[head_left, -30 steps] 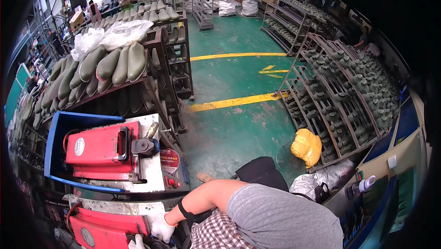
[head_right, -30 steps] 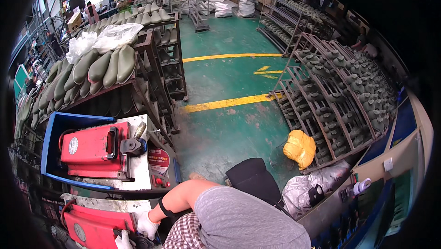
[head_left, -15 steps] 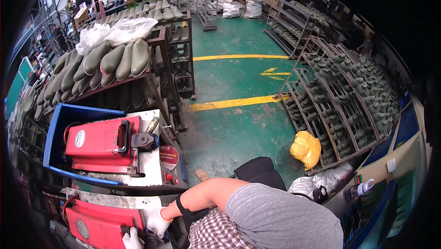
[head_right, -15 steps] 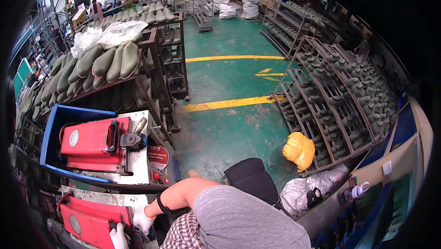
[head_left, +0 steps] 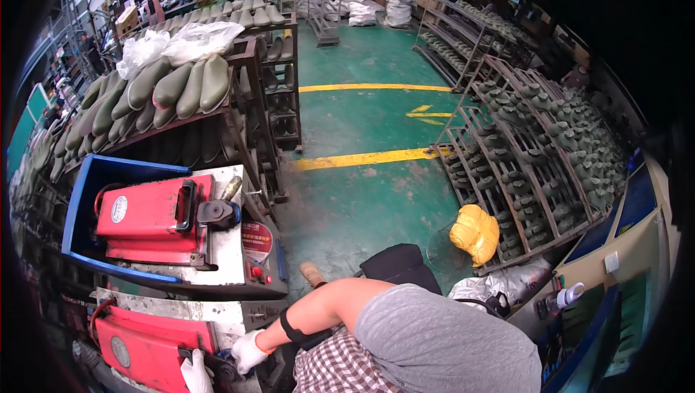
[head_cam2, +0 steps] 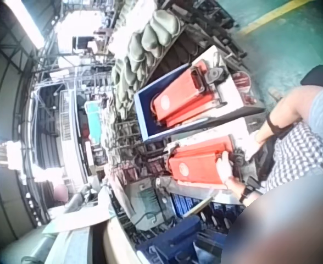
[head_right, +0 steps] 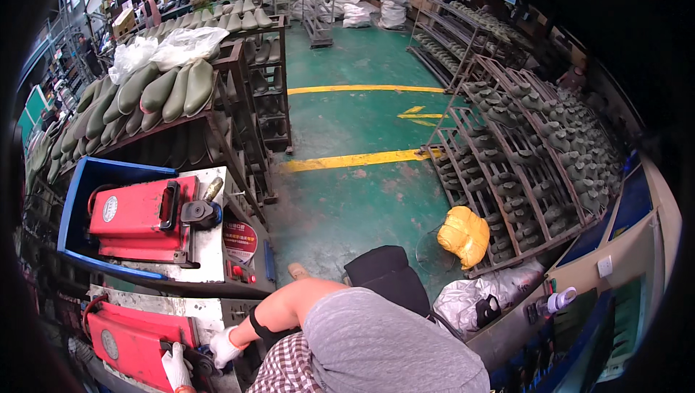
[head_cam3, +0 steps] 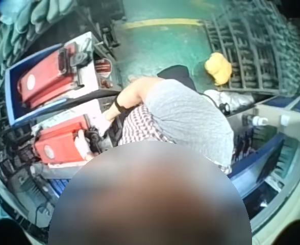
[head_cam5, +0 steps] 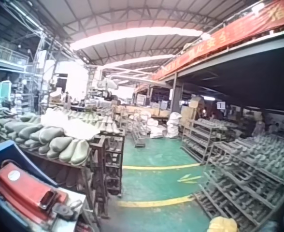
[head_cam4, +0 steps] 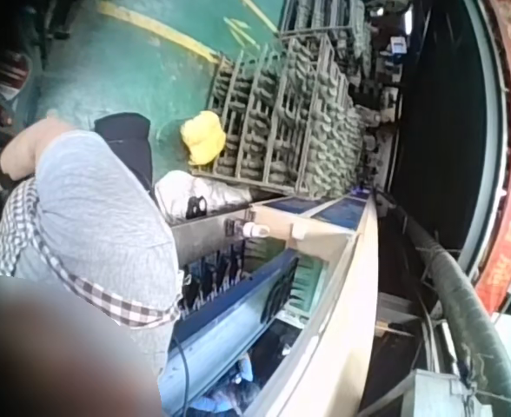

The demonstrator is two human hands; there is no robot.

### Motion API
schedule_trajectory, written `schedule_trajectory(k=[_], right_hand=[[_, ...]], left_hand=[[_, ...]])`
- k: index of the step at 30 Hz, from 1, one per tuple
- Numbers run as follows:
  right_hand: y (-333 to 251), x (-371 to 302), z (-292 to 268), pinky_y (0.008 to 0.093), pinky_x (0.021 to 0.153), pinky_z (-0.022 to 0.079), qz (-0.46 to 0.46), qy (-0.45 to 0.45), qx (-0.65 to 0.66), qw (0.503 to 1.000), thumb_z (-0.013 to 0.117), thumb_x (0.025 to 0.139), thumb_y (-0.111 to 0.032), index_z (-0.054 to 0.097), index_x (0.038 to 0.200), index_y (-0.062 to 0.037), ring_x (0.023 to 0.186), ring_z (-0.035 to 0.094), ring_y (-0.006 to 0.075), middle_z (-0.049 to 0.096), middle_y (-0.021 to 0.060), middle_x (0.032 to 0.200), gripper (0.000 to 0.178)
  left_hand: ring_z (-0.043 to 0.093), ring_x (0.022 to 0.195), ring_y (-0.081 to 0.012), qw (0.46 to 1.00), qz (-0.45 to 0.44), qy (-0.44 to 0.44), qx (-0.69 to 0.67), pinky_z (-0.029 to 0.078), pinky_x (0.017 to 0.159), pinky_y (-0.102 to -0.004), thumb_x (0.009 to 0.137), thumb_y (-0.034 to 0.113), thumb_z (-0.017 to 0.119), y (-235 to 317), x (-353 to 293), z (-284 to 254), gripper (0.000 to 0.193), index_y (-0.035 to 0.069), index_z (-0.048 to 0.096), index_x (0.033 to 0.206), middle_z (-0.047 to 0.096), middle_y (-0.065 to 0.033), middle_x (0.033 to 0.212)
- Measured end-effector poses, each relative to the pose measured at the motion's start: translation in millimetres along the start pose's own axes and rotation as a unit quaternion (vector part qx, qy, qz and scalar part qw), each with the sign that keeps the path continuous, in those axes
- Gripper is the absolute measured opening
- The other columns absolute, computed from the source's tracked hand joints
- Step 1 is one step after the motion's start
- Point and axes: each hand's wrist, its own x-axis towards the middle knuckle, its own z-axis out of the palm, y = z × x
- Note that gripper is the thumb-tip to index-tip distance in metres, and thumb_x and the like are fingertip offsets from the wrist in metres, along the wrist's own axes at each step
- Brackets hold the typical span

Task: Manually place shoe upper onto a lasting machine and operate the machinery to shape the footwear.

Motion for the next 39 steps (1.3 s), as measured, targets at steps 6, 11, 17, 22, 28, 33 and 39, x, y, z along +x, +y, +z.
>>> schedule_trajectory(k=[6,11,17,22,28,33,39], right_hand=[[4,17,38,0.0456,0.079,0.057,-0.029,-0.17,0.044,0.984,0.06,0.099,-0.053,0.073,0.119,-0.0047,0.088,0.069,0.0277,0.076,0.0121,0.103,0.054],[-2,20,47,0.0462,0.086,0.055,-0.037,-0.213,0.085,0.973,0.062,0.098,-0.05,0.073,0.121,-0.0054,0.098,0.069,0.0285,0.075,0.0134,0.11,0.051],[-16,1,46,0.0471,0.095,0.052,-0.019,-0.331,0.138,0.933,0.065,0.096,-0.047,0.072,0.123,-0.0063,0.109,0.068,0.0295,0.075,0.015,0.119,0.049],[-30,1,-6,0.0418,0.075,0.057,-0.11,-0.418,0.01,0.902,0.063,0.097,-0.05,0.075,0.114,-0.0068,0.089,0.071,0.0251,0.076,0.0143,0.106,0.048],[-56,-3,-101,0.0297,0.053,0.054,0.015,-0.341,0.06,0.938,0.058,0.103,-0.049,0.068,0.11,-0.0084,0.064,0.07,0.0167,0.071,0.0066,0.083,0.042],[-79,55,-92,0.0368,0.081,0.058,-0.086,-0.103,0.038,0.99,0.068,0.097,-0.038,0.062,0.127,-0.004,0.092,0.072,0.0245,0.071,0.0129,0.098,0.046],[-117,134,-34,0.0463,0.118,0.04,-0.153,0.132,-0.154,0.967,0.08,0.083,-0.042,0.045,0.153,-0.0025,0.139,0.049,0.0444,0.047,0.0329,0.15,0.087]], left_hand=[[0.057,0.058,-0.0204,1.0,0.012,0.004,0.006,0.044,0.054,-0.0375,0.098,0.044,0.065,12,5,13,0.041,0.003,0.07,0.098,0.064,-0.0087,0.069],[0.058,0.055,-0.0208,1.0,0.017,0.015,0.007,0.044,0.053,-0.0381,0.098,0.042,0.065,1,16,13,0.038,0.004,0.069,0.096,0.062,-0.0082,0.066],[0.058,0.052,-0.0213,0.998,0.039,0.042,-0.025,0.044,0.051,-0.0388,0.098,0.039,0.065,2,15,8,0.035,0.005,0.067,0.093,0.061,-0.0076,0.062],[0.058,0.057,-0.0158,0.997,0.029,0.071,0.027,0.046,0.055,-0.0353,0.099,0.038,0.064,27,-27,-17,0.034,0.005,0.066,0.099,0.061,-0.0054,0.067],[0.069,0.107,-0.0404,0.948,0.123,0.258,0.137,0.054,0.094,-0.0465,0.095,0.044,0.066,71,-65,-81,0.046,0.006,0.071,0.121,0.074,-0.0213,0.11],[0.066,0.112,-0.0362,0.811,0.24,0.465,0.261,0.048,0.102,-0.0441,0.088,0.028,0.077,91,-75,-129,0.051,0.008,0.066,0.133,0.071,-0.0158,0.119],[0.052,0.135,-0.0455,0.708,0.186,0.582,0.354,0.04,0.115,-0.0512,0.087,0.025,0.077,77,-84,-143,0.058,0.002,0.06,0.138,0.058,-0.0241,0.143]])
